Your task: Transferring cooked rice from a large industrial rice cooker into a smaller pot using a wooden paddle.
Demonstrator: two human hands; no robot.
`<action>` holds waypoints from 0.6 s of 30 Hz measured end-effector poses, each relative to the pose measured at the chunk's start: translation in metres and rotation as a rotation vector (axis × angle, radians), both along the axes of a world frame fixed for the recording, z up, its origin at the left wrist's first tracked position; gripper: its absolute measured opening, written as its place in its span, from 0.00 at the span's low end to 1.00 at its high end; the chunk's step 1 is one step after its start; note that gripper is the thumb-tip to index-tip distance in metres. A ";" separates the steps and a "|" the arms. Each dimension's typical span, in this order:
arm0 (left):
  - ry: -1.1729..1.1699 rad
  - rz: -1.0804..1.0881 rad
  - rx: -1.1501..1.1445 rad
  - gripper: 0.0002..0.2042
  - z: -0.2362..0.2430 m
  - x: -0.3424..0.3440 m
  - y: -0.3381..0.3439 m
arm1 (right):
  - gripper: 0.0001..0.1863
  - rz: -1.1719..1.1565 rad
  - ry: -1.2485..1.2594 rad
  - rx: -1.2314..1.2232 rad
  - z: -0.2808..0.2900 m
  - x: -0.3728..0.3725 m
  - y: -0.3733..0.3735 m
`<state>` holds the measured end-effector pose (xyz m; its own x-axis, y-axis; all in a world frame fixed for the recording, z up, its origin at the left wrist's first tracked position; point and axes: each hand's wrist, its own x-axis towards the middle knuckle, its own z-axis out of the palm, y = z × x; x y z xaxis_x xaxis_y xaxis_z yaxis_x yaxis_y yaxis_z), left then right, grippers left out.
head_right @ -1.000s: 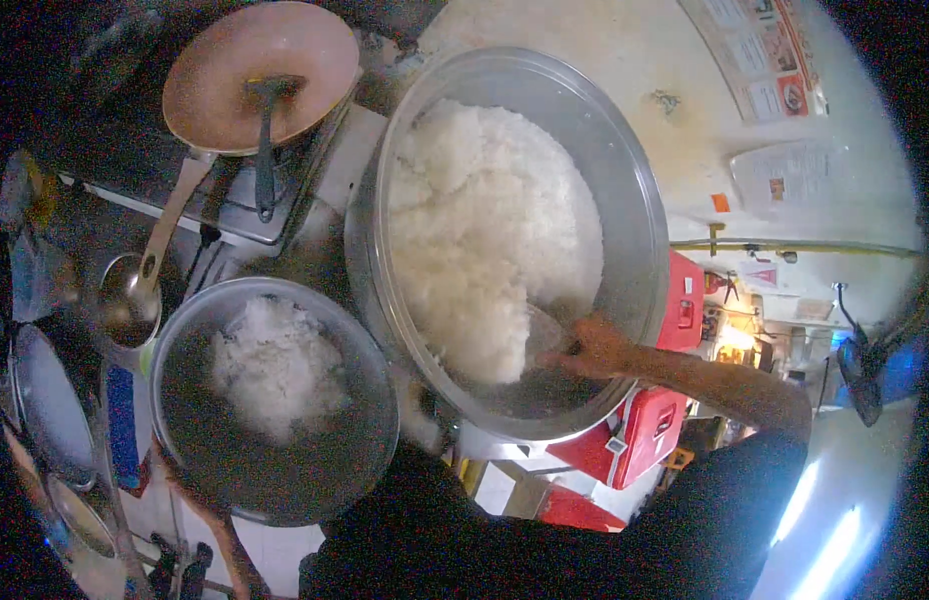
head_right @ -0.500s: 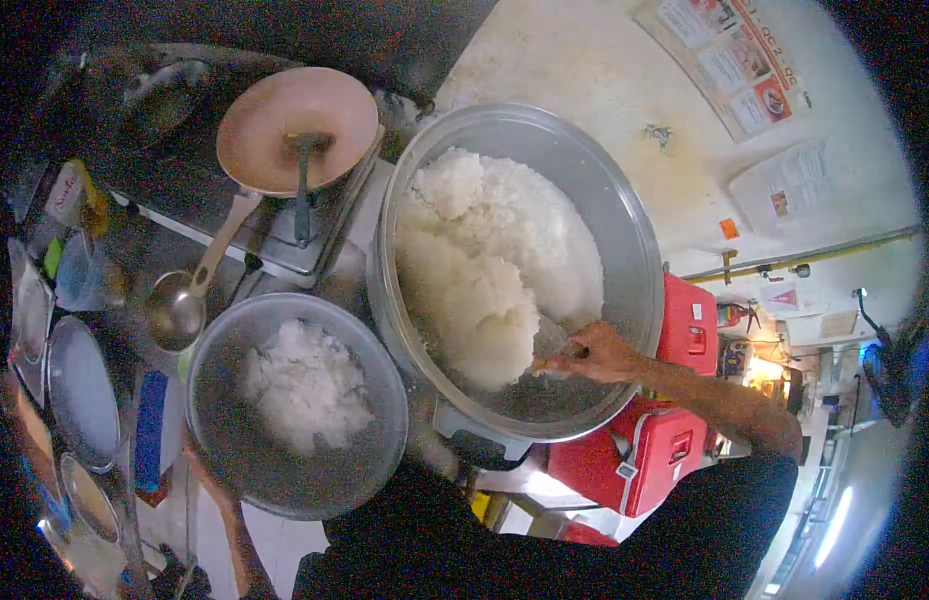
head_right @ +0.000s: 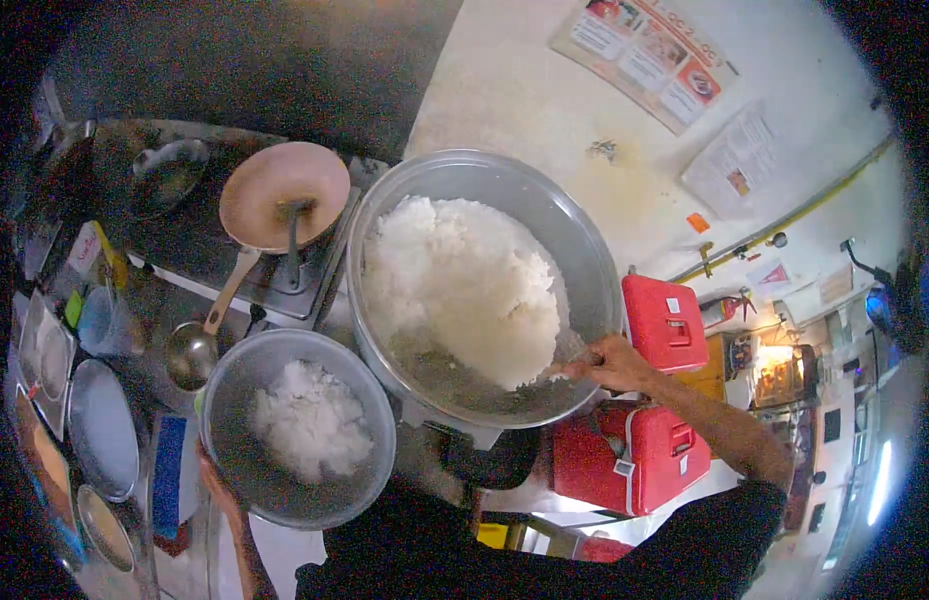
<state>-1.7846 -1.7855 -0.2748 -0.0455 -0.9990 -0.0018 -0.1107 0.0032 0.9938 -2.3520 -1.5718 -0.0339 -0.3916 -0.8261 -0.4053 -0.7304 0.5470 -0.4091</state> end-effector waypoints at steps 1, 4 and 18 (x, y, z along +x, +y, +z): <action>0.001 -0.017 0.007 0.33 0.001 0.000 0.000 | 0.17 -0.023 0.032 0.132 0.006 -0.001 0.004; 0.013 0.046 0.041 0.32 0.004 -0.002 0.002 | 0.19 -0.026 0.024 0.124 0.021 0.003 0.008; -0.040 0.089 0.062 0.31 0.008 -0.003 0.004 | 0.19 0.270 0.046 0.200 0.094 0.106 -0.069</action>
<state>-1.7872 -1.7819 -0.2666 0.0450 -0.9970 -0.0633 -0.1476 -0.0693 0.9866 -2.2458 -1.6410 0.0602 -0.1909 -0.8084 -0.5568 -0.8750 0.3973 -0.2768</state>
